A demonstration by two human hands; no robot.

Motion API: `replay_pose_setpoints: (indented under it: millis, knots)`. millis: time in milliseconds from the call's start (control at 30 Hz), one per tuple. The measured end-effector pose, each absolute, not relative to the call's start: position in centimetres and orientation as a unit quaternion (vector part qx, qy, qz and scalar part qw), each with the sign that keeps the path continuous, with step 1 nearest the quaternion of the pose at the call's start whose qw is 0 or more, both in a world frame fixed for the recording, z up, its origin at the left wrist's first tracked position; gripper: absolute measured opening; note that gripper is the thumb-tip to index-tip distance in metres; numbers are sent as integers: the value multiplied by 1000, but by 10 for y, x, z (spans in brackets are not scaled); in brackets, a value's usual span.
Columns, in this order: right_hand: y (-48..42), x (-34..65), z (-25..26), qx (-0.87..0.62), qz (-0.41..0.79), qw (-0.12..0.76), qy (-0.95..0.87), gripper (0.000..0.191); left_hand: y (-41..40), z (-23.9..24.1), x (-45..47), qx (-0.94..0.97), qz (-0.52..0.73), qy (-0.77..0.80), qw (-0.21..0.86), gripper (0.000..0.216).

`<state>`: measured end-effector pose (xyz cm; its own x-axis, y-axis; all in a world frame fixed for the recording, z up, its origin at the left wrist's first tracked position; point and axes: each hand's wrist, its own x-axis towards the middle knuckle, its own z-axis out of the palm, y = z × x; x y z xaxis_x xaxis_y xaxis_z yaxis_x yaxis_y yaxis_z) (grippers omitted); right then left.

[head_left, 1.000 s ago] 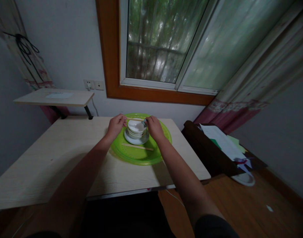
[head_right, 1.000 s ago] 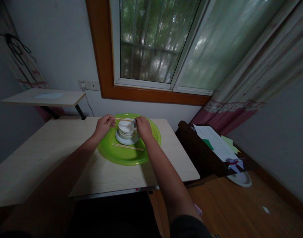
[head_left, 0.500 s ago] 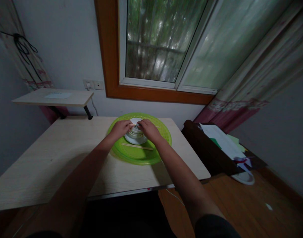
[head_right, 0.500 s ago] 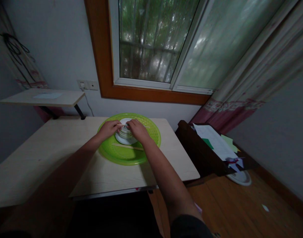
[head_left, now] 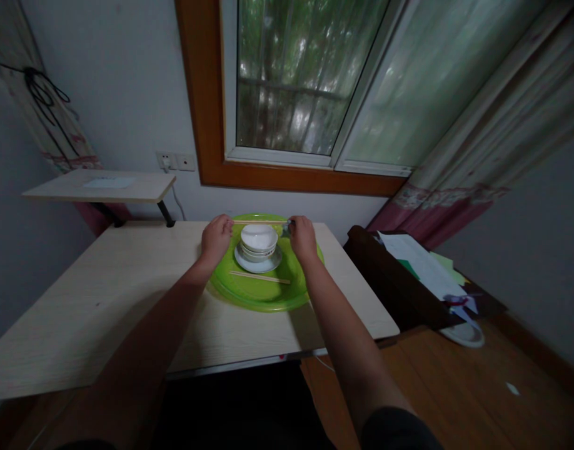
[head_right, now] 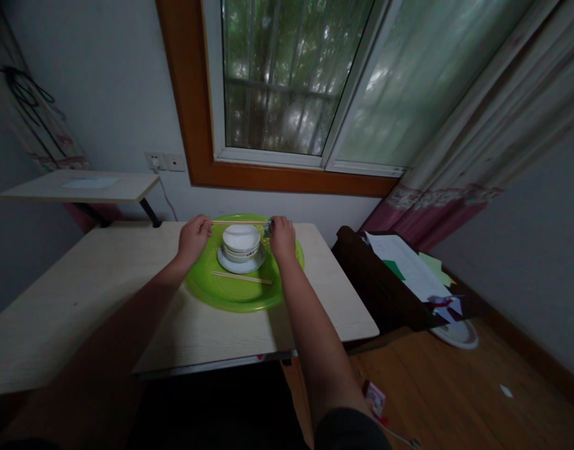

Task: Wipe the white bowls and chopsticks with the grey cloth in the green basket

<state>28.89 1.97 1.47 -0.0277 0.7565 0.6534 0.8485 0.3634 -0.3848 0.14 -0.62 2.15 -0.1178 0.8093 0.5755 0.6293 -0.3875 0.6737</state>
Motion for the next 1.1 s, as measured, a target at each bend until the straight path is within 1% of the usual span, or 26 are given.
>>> replay_pose_setpoints:
  millis: [100, 200, 367, 500, 600, 700, 833, 933, 1000, 1100]
  knots:
    - [28, 300, 6, -587, -37, 476, -654, 24, -4, 20, -3, 619, 544, 555, 119, 19]
    - [29, 303, 5, -590, -25, 520, -617, 22, -2, 18, -5, 611, 546, 555, 140, 18]
    - [23, 299, 14, -586, -34, 575, -570, 27, 1, 15, -2, 658, 488, 560, 122, 17]
    - [19, 297, 17, -594, -60, 592, -542, 27, 0, 13, 4, 737, 432, 506, 122, 19]
    - [16, 292, 19, -575, -70, 577, -576, 27, -1, 11, 9, 789, 402, 448, 122, 18]
    - [8, 279, 23, -507, -43, 552, -660, 25, -3, 11, 10, 808, 385, 427, 128, 20]
    - [-8, 259, 30, -407, 9, 468, -785, 20, -4, 15, 10, 811, 375, 428, 138, 20]
    - [-18, 251, 34, -352, 51, 407, -841, 23, -4, 16, 10, 798, 386, 442, 136, 20]
    - [-21, 250, 36, -331, 70, 392, -855, 25, -3, 16, 9, 784, 399, 457, 134, 21]
    - [-20, 252, 36, -335, 76, 392, -853, 28, -2, 15, 8, 769, 413, 469, 137, 20]
